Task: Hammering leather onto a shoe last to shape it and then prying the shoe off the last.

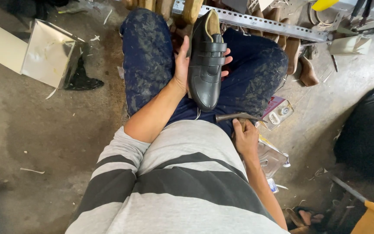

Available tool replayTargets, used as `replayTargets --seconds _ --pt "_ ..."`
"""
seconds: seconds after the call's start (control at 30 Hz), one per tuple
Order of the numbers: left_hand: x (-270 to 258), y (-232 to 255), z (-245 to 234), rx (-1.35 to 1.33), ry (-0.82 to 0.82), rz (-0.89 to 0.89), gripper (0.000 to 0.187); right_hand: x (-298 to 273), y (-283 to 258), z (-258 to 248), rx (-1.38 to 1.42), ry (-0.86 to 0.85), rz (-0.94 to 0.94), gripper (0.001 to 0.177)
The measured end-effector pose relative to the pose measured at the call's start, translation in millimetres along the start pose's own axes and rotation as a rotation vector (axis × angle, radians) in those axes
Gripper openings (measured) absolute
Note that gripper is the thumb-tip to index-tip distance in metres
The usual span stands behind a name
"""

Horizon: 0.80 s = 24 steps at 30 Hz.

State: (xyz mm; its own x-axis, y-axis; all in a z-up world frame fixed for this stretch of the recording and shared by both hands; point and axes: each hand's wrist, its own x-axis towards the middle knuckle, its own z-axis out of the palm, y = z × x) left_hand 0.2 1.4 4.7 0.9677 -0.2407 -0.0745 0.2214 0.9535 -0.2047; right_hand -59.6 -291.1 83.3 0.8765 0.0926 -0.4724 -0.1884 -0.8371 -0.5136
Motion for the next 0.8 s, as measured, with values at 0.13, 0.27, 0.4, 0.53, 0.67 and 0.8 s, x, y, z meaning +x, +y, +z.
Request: replayTargets --seconds 0.13,0.27,0.4,0.53,0.67,0.8 --pt "-1.4 0.0 5.1 0.007 0.0 -0.011 0.103 1.9 6.1 1.0 -0.035 0.008 0.008 0.048" --pt "-2.6 0.4 8.9 0.026 -0.004 -0.076 0.107 1.7 5.7 1.1 -0.027 0.011 -0.021 0.049" --pt "-4.3 0.5 14.4 -0.013 -0.025 -0.167 0.11 1.0 4.2 0.8 -0.024 0.011 -0.013 0.049" --pt "-4.2 0.4 16.3 0.007 -0.049 -0.219 0.116 1.2 4.3 0.6 -0.013 0.002 0.018 0.047" --pt "-2.8 0.5 16.0 0.049 -0.05 -0.273 0.119 0.8 5.1 0.5 -0.024 0.005 0.012 0.048" --pt "-3.8 1.7 16.8 0.066 -0.084 -0.284 0.119 1.4 5.9 0.4 -0.058 0.006 -0.007 0.048"
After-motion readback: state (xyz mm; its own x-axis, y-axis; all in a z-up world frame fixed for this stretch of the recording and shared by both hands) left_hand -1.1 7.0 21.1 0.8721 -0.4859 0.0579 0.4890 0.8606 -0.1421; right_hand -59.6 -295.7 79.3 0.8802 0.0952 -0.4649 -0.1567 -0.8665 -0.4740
